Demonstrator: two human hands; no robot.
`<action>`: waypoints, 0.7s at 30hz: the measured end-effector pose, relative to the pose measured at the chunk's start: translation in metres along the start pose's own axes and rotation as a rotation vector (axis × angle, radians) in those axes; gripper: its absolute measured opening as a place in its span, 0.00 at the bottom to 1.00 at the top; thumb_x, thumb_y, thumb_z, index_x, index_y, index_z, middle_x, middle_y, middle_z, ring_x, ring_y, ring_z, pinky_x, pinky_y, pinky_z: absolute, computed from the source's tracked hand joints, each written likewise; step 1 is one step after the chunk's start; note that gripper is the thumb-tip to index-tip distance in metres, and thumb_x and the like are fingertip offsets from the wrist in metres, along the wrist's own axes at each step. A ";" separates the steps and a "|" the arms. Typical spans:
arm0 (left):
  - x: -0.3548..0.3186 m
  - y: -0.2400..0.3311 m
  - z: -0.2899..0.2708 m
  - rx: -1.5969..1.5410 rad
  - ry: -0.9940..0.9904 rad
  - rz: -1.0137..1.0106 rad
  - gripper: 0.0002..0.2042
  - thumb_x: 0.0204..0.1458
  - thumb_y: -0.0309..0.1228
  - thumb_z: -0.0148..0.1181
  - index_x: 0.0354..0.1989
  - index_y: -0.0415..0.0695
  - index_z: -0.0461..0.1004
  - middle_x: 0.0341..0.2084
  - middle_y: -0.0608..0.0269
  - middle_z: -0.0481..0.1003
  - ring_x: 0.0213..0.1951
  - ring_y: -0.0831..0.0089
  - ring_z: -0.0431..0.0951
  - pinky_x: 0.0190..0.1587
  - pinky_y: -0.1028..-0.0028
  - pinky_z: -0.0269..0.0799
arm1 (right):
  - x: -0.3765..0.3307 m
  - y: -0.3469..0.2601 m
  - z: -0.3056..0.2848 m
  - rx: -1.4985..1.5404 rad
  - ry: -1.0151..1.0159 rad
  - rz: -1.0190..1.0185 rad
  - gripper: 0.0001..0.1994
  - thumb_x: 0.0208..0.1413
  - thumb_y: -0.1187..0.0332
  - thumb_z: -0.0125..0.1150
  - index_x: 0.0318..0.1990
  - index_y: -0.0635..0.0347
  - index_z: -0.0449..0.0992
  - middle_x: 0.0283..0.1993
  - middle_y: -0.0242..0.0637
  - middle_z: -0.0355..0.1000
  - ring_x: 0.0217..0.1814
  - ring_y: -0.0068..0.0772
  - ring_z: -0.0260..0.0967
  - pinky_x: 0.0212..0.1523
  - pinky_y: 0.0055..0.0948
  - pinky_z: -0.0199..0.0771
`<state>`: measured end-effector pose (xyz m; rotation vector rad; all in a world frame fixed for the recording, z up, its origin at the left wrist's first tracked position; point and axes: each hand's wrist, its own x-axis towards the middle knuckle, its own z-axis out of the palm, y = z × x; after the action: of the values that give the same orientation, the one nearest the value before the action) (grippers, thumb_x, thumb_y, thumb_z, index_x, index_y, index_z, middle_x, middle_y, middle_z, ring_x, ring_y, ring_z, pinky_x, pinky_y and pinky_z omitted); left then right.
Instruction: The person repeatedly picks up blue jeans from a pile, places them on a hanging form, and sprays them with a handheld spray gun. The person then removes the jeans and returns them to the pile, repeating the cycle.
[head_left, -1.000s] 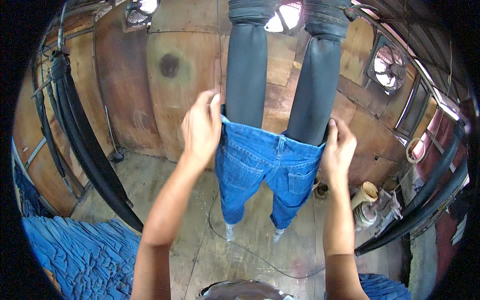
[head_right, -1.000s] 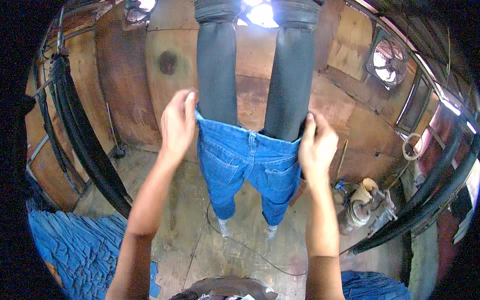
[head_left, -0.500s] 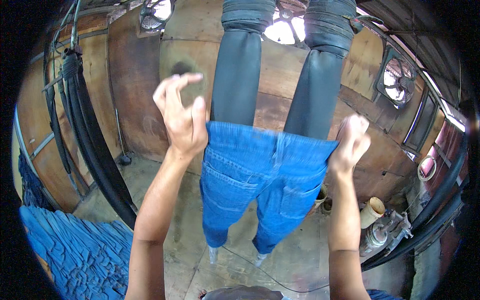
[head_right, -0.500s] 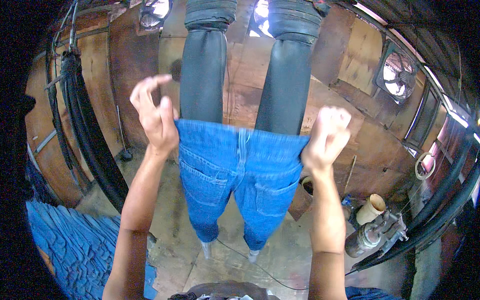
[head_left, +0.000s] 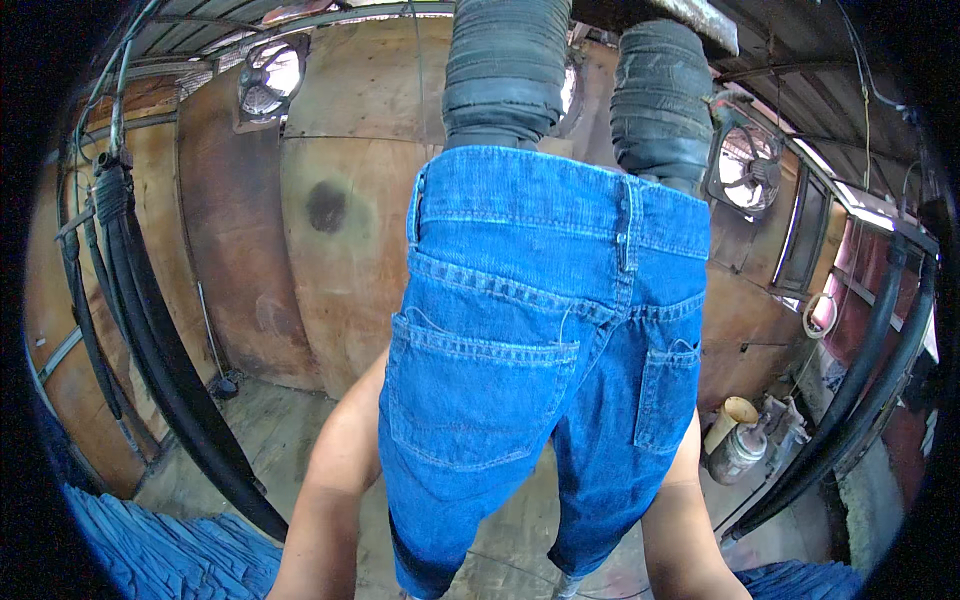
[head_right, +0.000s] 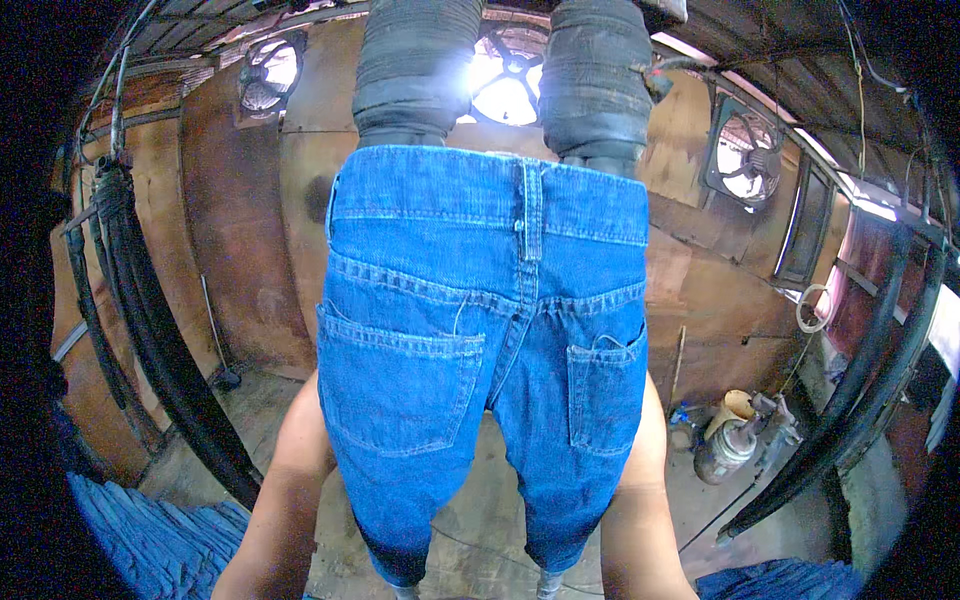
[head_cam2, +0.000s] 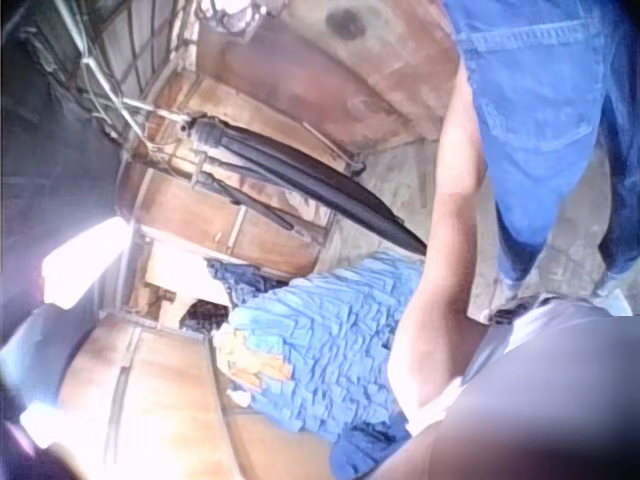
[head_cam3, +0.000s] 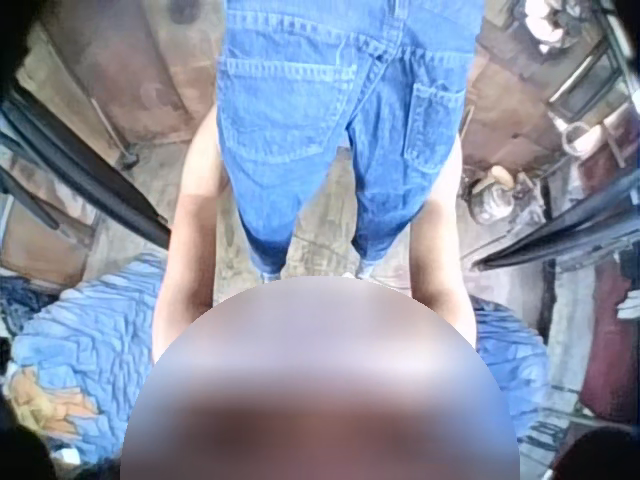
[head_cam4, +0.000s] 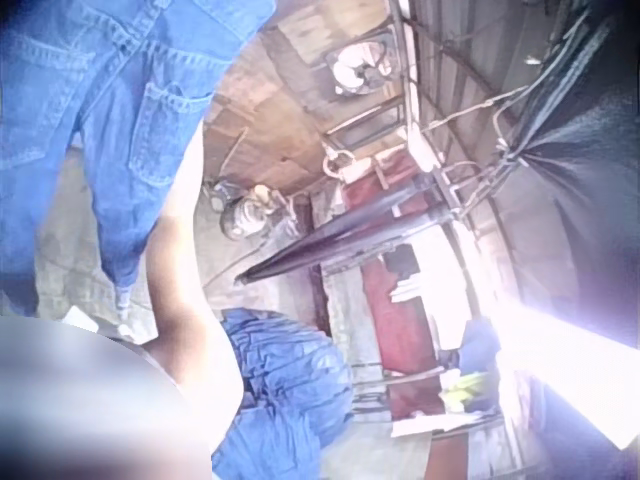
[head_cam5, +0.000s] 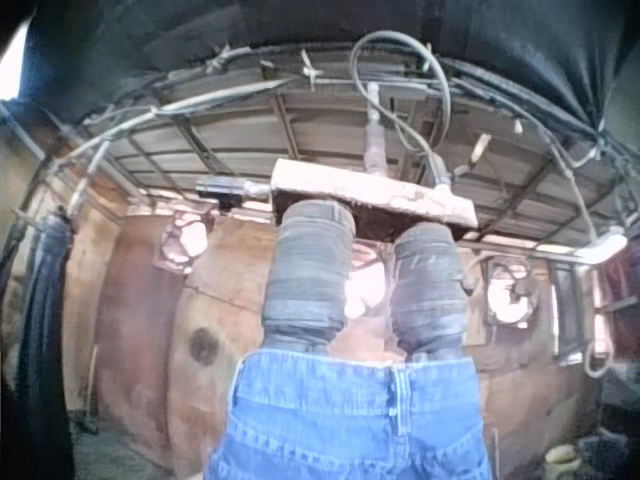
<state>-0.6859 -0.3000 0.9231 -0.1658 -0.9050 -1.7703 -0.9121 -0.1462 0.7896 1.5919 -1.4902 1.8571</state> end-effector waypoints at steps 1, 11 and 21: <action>-0.002 -0.001 0.001 0.017 -0.029 0.016 0.27 0.67 0.55 0.42 0.46 0.40 0.74 0.31 0.64 0.76 0.33 0.77 0.76 0.41 0.74 0.73 | -0.007 0.001 -0.001 -0.009 -0.007 0.021 0.21 0.68 0.60 0.54 0.21 0.58 0.67 0.23 0.25 0.64 0.26 0.17 0.54 0.26 0.28 0.53; 0.053 0.058 0.042 0.088 -0.152 0.510 0.26 0.66 0.58 0.38 0.38 0.45 0.71 0.28 0.66 0.72 0.31 0.74 0.73 0.36 0.74 0.70 | -0.009 0.004 -0.008 0.018 -0.069 0.068 0.19 0.68 0.60 0.54 0.25 0.59 0.70 0.25 0.25 0.66 0.27 0.18 0.57 0.28 0.28 0.57; 0.196 0.214 0.103 0.640 -0.220 0.451 0.40 0.57 0.68 0.44 0.52 0.35 0.71 0.39 0.54 0.77 0.37 0.61 0.76 0.46 0.66 0.71 | 0.105 0.017 0.039 0.302 -0.175 0.029 0.18 0.68 0.59 0.54 0.28 0.60 0.73 0.26 0.26 0.67 0.28 0.19 0.60 0.30 0.28 0.61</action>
<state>-0.6119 -0.4078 1.2022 -0.1336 -1.4230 -1.0015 -0.9396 -0.2265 0.8650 1.9214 -1.3546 2.0867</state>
